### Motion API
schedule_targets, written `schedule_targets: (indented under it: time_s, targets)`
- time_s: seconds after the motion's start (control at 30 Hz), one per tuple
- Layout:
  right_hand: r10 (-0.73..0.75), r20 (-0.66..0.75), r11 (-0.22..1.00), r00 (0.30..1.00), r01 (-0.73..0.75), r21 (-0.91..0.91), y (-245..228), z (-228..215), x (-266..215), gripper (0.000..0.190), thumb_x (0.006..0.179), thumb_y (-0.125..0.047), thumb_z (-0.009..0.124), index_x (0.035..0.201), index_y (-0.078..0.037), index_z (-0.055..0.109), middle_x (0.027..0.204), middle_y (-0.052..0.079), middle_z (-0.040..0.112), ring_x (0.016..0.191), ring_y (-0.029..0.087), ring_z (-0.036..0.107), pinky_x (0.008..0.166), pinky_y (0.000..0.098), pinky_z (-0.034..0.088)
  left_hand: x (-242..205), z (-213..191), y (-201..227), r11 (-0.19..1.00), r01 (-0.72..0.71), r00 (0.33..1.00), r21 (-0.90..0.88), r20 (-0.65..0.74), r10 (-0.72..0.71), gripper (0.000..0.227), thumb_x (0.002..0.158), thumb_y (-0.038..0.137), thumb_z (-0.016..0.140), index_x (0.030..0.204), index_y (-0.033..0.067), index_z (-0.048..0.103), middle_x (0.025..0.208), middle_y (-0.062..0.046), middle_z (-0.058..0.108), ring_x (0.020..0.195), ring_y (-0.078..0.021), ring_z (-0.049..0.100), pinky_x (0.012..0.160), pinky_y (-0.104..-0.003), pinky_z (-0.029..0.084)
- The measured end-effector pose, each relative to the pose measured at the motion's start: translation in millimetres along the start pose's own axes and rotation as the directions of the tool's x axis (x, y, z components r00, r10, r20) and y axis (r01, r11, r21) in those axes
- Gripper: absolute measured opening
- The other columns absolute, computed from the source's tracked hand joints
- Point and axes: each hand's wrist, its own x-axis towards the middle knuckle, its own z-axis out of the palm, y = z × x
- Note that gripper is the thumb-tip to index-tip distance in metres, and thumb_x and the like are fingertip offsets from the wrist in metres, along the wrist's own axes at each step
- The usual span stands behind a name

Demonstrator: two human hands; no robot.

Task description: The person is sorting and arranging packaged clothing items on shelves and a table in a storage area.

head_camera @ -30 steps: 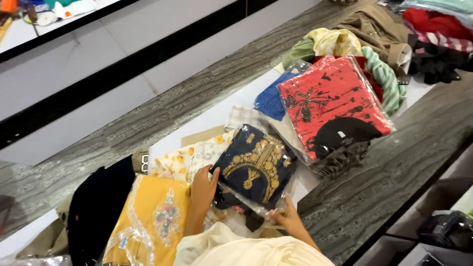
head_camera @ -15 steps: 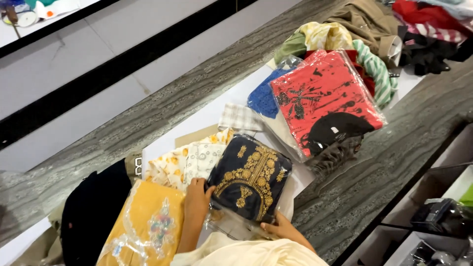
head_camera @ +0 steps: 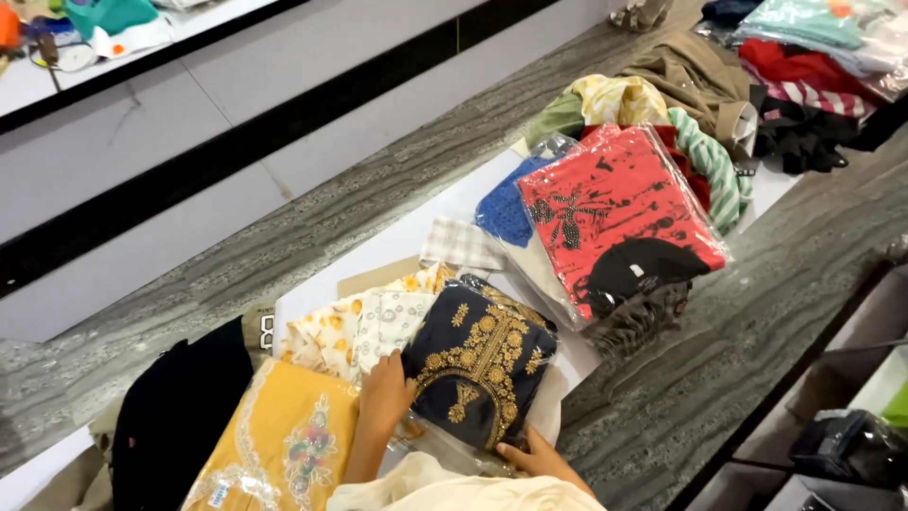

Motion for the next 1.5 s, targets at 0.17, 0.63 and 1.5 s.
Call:
schedule_targets:
  time_s: [0.17, 0.63, 1.5]
  targets:
    - [0.009, -0.185, 0.995, 0.983, -0.026, -0.091, 32.6, -16.3, 26.6, 0.080, 0.083, -0.022, 0.083, 0.147, -0.001, 0.039, 0.117, 0.022, 0.069, 0.093, 0.023, 0.069, 0.078, 0.0343, 0.056, -12.8, -17.5, 19.9, 0.993, -0.005, 0.994, -0.119, -0.110, -0.008, 0.058, 0.084, 0.037, 0.073, 0.125, 0.0009, 0.053, 0.109, -0.021, 0.063, 0.099, -0.0406, 0.064, 0.082, -0.051, 0.053]
    - [-0.096, -0.296, 0.972, 0.950, 0.153, 0.176, 18.5, -58.5, 54.7, 0.067, 0.086, 0.001, 0.072, 0.146, -0.005, 0.042, 0.119, 0.019, 0.071, 0.106, 0.023, 0.067, 0.090, 0.0354, 0.054, -20.3, -15.5, 39.1, 0.991, 0.081, 0.997, -0.104, -0.008, -0.082, 0.065, 0.086, 0.056, 0.072, 0.111, 0.0002, 0.050, 0.105, -0.020, 0.063, 0.101, -0.0394, 0.063, 0.084, -0.049, 0.054]
    - [-0.194, -0.334, 0.969, 0.922, 0.127, -0.211, -24.2, -52.7, 33.7, 0.066, 0.093, -0.014, 0.062, 0.154, -0.011, 0.036, 0.140, 0.018, 0.062, 0.124, 0.025, 0.064, 0.104, 0.0384, 0.050, -45.1, 21.8, 32.6, 0.885, 0.064, 0.992, -0.462, -0.070, -0.109, 0.067, 0.085, 0.044, 0.076, 0.121, -0.0043, 0.046, 0.116, -0.030, 0.059, 0.108, -0.0508, 0.058, 0.089, -0.051, 0.049]
